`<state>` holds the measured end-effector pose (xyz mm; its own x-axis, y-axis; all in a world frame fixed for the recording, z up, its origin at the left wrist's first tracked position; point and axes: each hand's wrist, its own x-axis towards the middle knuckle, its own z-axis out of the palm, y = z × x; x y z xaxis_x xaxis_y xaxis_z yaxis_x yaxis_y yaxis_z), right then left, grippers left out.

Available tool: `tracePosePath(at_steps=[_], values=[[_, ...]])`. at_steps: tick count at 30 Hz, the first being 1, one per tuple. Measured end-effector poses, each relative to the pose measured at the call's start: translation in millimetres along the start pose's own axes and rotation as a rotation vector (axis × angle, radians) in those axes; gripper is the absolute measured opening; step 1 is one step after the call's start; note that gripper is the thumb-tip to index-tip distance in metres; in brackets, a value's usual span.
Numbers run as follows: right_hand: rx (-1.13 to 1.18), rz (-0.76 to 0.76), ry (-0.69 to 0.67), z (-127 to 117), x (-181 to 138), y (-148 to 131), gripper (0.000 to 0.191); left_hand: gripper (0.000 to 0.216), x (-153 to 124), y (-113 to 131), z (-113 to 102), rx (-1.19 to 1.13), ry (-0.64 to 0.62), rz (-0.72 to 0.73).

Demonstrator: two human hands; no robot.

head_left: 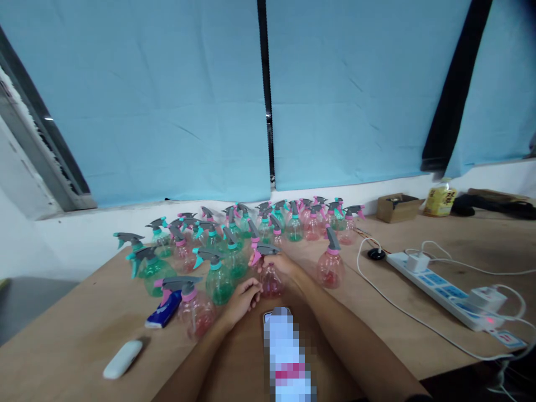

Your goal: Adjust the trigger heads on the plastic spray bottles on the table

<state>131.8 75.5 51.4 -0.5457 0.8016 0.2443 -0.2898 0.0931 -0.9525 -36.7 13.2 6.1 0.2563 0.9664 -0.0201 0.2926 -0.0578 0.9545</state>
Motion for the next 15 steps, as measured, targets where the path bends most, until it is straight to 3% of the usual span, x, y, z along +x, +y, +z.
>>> tracePosePath(at_steps=[15], values=[[0.065, -0.034, 0.049, 3.3, -0.8, 3.7, 0.016, 0.030, -1.3, 1.0, 0.2, -0.004, 0.002, 0.005]])
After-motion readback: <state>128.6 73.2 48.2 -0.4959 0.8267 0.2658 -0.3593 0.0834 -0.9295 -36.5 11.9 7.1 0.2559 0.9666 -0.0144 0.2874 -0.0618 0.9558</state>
